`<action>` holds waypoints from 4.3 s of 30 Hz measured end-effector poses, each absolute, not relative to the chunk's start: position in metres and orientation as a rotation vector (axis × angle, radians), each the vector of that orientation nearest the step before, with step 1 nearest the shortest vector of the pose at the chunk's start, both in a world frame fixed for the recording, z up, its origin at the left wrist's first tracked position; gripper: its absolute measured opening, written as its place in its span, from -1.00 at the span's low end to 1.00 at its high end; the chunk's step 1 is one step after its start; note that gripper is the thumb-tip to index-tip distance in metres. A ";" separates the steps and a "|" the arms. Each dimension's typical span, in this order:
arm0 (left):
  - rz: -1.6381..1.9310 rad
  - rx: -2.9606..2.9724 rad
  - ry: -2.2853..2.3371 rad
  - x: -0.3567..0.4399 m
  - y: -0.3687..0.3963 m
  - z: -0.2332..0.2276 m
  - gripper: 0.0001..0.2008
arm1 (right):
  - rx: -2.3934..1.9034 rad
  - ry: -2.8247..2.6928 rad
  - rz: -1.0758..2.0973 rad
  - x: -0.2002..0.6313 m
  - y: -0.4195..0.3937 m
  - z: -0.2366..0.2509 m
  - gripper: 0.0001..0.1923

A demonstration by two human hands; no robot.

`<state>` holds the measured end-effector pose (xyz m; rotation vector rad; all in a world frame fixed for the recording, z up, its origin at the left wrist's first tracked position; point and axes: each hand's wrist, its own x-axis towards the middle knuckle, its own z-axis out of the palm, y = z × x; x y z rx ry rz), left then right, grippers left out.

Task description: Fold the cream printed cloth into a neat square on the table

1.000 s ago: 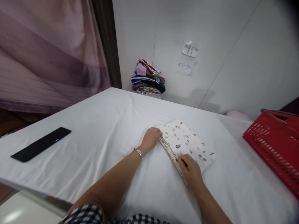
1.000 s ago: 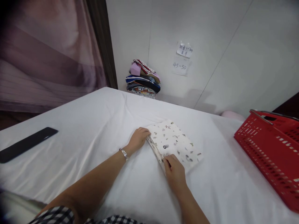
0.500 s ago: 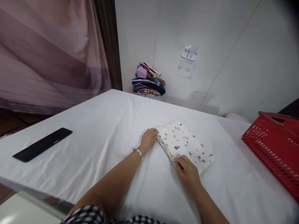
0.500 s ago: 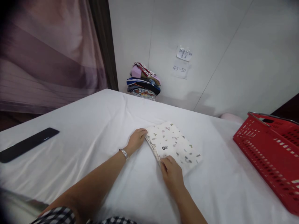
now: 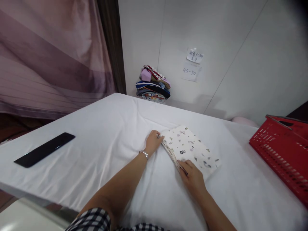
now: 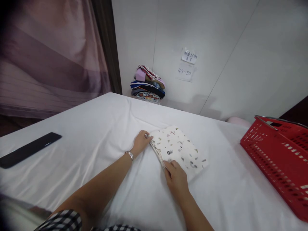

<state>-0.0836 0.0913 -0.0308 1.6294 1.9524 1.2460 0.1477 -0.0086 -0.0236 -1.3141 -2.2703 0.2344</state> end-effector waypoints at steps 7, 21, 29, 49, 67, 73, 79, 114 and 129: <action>1.328 1.612 1.926 -0.086 0.101 -0.031 -0.91 | -1.342 -2.338 0.273 0.145 -0.011 -0.013 -0.66; 1.233 2.026 1.909 -0.081 0.092 -0.026 -0.57 | -1.331 -2.450 0.206 0.145 -0.011 -0.013 -0.63; 0.843 2.539 1.477 -0.043 0.055 -0.022 -0.60 | -1.331 -2.445 0.186 0.143 -0.010 -0.010 -0.61; 0.746 2.506 1.596 -0.044 0.058 -0.032 -0.57 | -1.478 -2.492 0.202 0.157 0.059 -0.015 -0.51; 0.727 2.505 1.594 -0.044 0.061 -0.034 -0.57 | -2.055 -2.298 0.394 0.208 0.176 0.007 -0.40; 0.813 2.518 1.543 -0.045 0.061 -0.034 -0.56 | -1.998 -2.270 0.285 0.201 0.197 0.018 -0.35; 0.770 2.548 1.533 -0.048 0.063 -0.035 -0.53 | -1.968 -2.302 0.211 0.177 0.211 0.012 -0.58; 1.316 1.820 1.892 -0.102 0.096 -0.035 -0.84 | -1.385 -2.636 -0.045 0.145 0.009 -0.030 -0.47; 1.264 1.652 1.908 -0.097 0.102 -0.034 -0.93 | -1.357 -2.611 -0.109 0.137 0.006 -0.030 -0.50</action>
